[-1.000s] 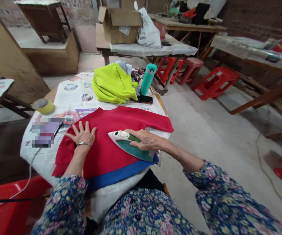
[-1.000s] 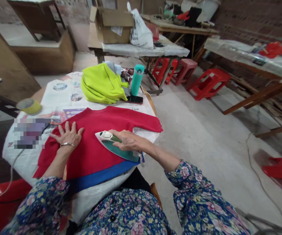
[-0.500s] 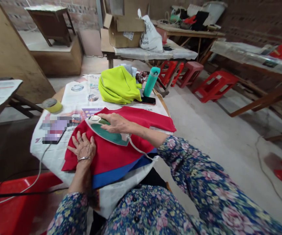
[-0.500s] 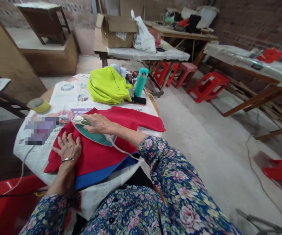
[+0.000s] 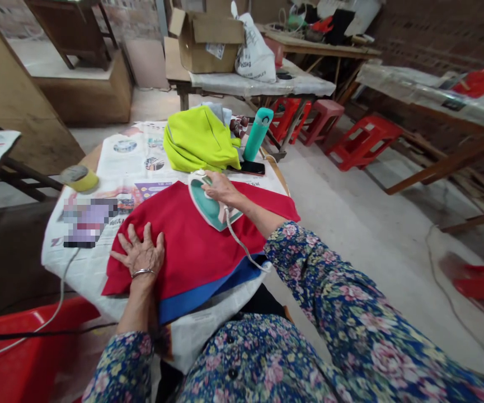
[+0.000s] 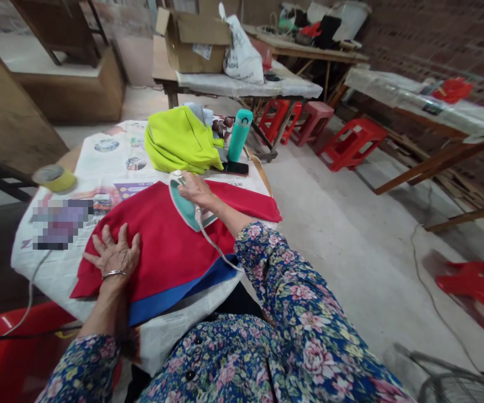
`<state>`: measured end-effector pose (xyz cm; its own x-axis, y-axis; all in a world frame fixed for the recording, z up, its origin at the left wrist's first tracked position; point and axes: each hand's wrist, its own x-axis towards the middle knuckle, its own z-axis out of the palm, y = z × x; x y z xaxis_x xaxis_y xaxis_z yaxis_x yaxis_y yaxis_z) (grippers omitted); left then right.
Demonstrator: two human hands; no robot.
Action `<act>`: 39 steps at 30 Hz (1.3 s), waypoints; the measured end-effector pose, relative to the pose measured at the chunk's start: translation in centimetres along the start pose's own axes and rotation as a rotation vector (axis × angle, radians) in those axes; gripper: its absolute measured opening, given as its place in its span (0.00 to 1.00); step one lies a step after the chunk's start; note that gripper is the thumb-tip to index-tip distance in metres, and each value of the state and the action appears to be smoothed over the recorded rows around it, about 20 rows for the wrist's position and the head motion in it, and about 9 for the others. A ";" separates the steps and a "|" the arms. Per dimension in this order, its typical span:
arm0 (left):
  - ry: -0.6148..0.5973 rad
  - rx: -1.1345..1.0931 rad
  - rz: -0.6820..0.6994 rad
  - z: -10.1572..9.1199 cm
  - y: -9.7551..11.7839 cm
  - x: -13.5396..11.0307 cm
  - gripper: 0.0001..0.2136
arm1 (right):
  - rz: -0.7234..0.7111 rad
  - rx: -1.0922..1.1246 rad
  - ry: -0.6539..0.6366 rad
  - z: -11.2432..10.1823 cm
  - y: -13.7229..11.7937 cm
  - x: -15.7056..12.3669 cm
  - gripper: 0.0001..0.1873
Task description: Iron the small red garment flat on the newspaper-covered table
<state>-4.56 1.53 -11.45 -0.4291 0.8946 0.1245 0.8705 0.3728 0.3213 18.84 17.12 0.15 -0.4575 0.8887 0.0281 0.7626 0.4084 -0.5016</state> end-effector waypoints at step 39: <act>0.044 -0.031 -0.175 -3.7 3.1 0.7 0.28 | -0.001 0.281 -0.122 -2.2 2.8 -21.7 0.34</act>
<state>-3.01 2.37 -6.86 -0.5840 0.8049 0.1051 0.7743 0.5135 0.3699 31.92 -0.52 -0.01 -0.5229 0.8497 -0.0670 0.6138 0.3209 -0.7213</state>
